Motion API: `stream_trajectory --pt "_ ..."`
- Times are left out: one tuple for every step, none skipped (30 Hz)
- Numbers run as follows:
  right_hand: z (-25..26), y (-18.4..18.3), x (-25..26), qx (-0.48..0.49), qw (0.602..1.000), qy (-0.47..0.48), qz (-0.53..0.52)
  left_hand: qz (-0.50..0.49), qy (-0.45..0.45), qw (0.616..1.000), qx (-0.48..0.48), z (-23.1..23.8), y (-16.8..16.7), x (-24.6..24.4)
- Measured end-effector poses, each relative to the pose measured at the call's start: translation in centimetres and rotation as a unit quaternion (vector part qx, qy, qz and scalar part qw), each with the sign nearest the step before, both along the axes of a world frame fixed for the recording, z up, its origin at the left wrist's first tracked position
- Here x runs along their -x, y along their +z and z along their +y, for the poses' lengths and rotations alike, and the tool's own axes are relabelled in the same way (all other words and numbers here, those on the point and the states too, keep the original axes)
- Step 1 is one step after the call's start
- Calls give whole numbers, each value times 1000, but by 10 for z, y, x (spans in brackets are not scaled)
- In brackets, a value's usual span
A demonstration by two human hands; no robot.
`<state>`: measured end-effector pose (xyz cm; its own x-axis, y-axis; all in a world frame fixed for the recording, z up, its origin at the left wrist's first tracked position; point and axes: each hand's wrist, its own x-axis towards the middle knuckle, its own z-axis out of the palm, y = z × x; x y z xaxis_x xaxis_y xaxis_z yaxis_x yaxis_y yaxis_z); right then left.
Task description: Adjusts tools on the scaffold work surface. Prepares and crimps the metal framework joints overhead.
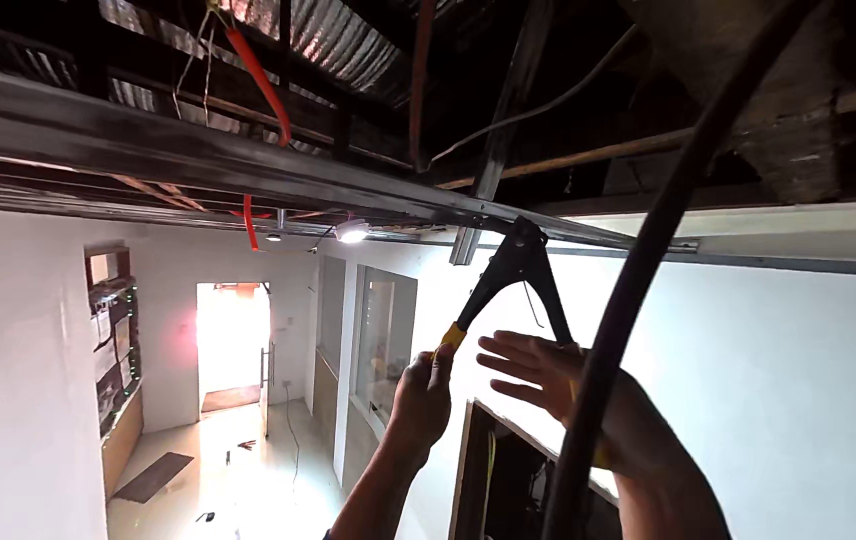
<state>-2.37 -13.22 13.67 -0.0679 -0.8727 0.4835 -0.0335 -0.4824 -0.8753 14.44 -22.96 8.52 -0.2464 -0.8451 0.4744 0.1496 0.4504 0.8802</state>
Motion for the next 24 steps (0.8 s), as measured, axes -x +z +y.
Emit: stream_trajectory --pt "1 2 1 2 1000 4 -7 3 -2 1000 -3 0 0 1" --pt "-4 2 -3 5 1000 2 -14 6 -5 1000 -9 -1 0 1" --pt "-13 -2 -10 9 1000 2 -18 11 -11 1000 -14 0 -1 2" --pt "-24 -8 -18 18 1000 6 -20 19 -19 1000 -16 2 -1 2" --pt "-37 -14 -27 37 999 10 -22 28 -27 999 -16 4 0 3" --pt "-49 -20 -35 64 997 13 -31 32 -30 999 -16 6 1 2" --pt "-61 -26 -41 97 994 13 -47 37 -35 999 -16 8 2 1" --pt "-70 -30 -45 128 990 10 -59 38 -44 998 -18 10 2 1" --pt "-78 -33 -49 155 985 -4 -70 38 -50 998 -22 10 3 1" --pt "-85 -34 -53 178 981 -16 -82 40 -60 997 -26 9 4 0" --pt "-91 -35 -57 193 976 -27 -98 50 -69 996 -31 9 4 1" --pt "-97 -34 -64 201 971 -44 -124 66 -81 994 -35 9 4 2" --pt "-101 -32 -71 202 966 -62 -149 80 -96 991 -38 9 4 3" --pt "-105 -31 -76 199 964 -75 -162 90 -110 989 -40 9 3 2" --pt "-106 -30 -78 192 965 -80 -161 97 -118 987 -41 9 3 2" --pt "-105 -29 -76 182 970 -84 -140 98 -120 987 -38 8 3 2" --pt "-99 -28 -70 166 977 -86 -101 92 -116 988 -36 7 4 2" --pt "-88 -28 -59 142 985 -81 -50 78 -101 991 -38 8 4 2" --pt "-72 -26 -46 111 992 -62 -7 58 -74 995 -33 9 2 4" --pt "-53 -22 -31 75 996 -43 15 37 -54 998 -25 9 1 3" --pt "-31 -16 -19 41 998 -38 23 23 -40 999 -16 7 1 1" --pt "-12 -8 -7 19 999 -32 20 16 -30 999 -10 6 0 0" --pt "2 -1 3 14 1000 -19 11 13 -25 1000 -6 4 -2 0" --pt "8 3 6 16 1000 -9 -4 13 -23 1000 -7 4 -2 1"
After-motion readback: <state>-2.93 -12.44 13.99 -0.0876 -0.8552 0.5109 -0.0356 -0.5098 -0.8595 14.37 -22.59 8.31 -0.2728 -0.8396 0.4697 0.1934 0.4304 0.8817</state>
